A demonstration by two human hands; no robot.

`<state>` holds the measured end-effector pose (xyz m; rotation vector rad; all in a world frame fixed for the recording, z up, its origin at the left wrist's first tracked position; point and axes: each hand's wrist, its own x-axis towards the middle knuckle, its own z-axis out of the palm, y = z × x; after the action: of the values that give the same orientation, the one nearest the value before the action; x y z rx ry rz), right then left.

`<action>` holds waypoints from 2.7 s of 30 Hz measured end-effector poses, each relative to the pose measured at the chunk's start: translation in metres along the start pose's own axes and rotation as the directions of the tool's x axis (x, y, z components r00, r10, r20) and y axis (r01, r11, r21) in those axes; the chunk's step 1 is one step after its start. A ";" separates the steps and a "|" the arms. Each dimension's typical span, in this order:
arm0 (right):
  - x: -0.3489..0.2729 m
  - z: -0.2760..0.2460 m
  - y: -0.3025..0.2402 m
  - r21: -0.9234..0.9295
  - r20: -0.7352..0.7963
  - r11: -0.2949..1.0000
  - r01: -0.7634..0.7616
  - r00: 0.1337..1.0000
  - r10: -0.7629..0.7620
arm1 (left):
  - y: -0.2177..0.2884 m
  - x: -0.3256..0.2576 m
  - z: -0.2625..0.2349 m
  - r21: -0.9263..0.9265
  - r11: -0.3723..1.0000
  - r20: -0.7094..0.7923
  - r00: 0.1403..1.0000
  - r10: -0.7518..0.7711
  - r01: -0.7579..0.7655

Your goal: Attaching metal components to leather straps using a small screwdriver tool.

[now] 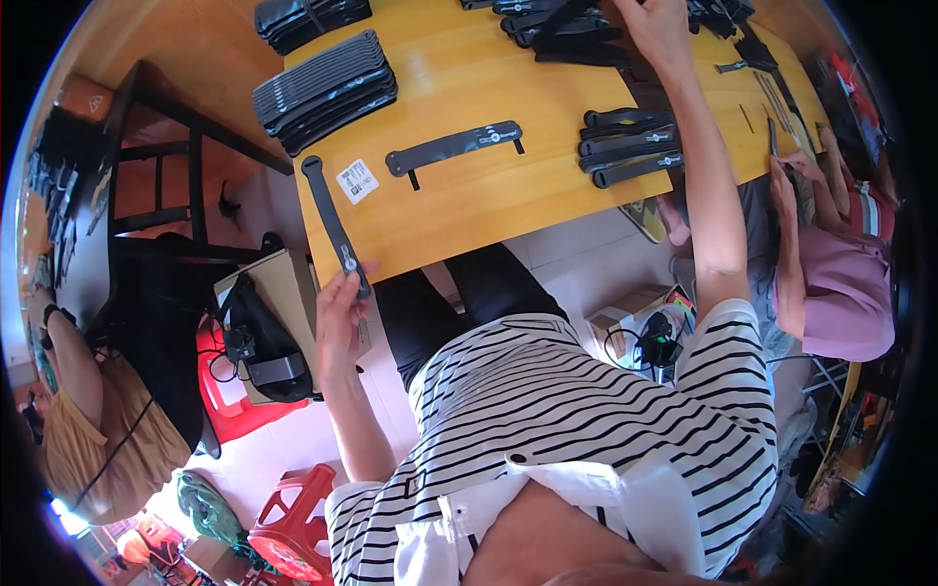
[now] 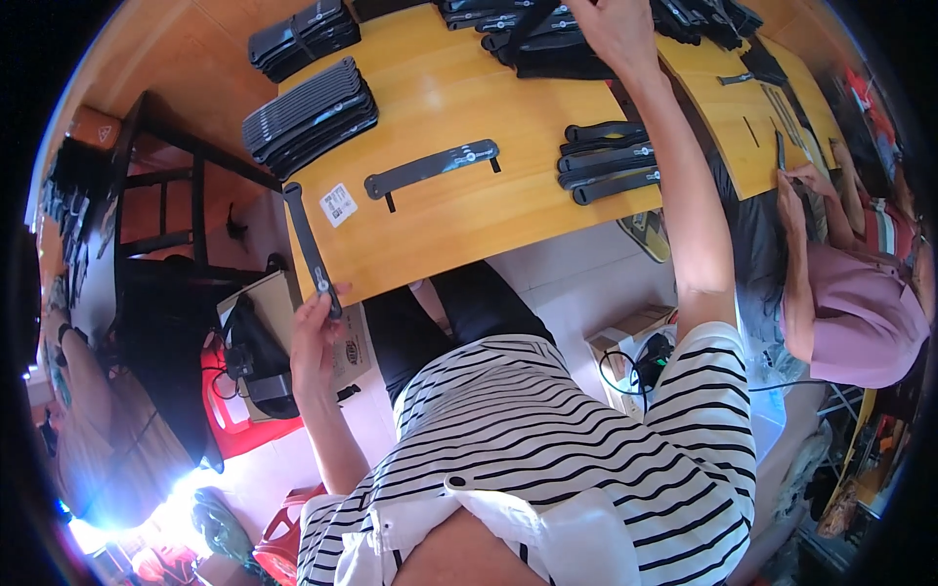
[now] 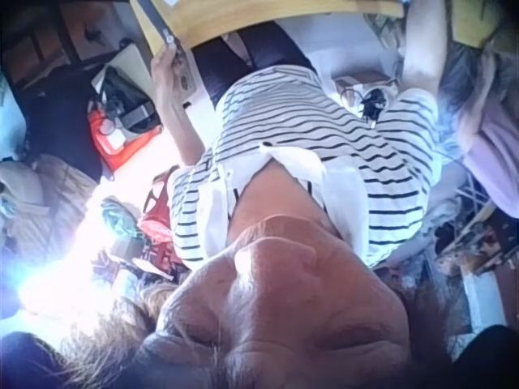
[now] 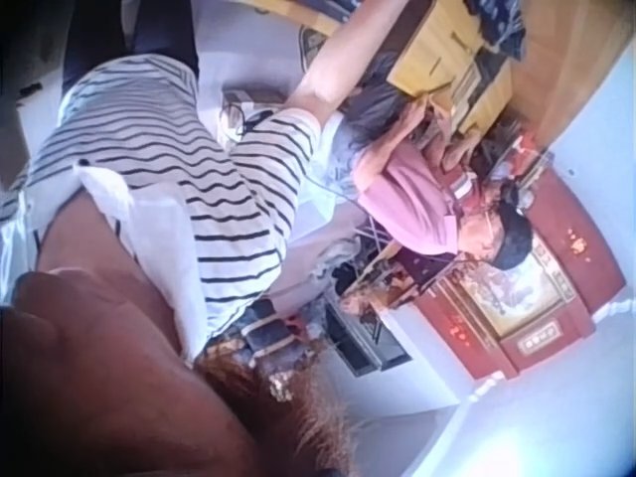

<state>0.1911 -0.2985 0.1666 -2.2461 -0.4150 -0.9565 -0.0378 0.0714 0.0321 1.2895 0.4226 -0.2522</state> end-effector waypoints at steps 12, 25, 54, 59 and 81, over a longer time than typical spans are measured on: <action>-0.065 -0.038 -0.017 0.454 0.385 0.713 -0.534 0.839 0.383 | -0.028 0.041 0.025 0.493 0.866 -0.357 0.889 0.287 -0.082; -0.110 -0.017 -0.101 0.546 0.701 0.741 -0.391 0.698 -0.149 | 0.033 0.022 0.113 0.427 0.533 0.350 0.677 0.647 -0.731; -0.172 0.088 0.020 0.264 0.671 0.274 -0.925 0.380 0.637 | -0.007 0.137 0.070 0.157 0.970 -0.130 0.969 0.208 -0.187; -0.176 0.105 0.034 0.165 0.525 0.523 -0.836 0.524 0.671 | -0.014 0.146 0.070 0.288 0.923 -0.165 0.936 0.311 -0.256; -0.187 0.114 0.036 0.151 0.371 0.636 -0.757 0.640 0.674 | -0.014 0.147 0.078 0.406 0.874 -0.214 0.903 0.373 -0.265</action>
<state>0.1412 -0.2542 -0.0449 -1.9775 0.2414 -0.1208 0.1011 0.0002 -0.0275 1.7553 0.4070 0.1528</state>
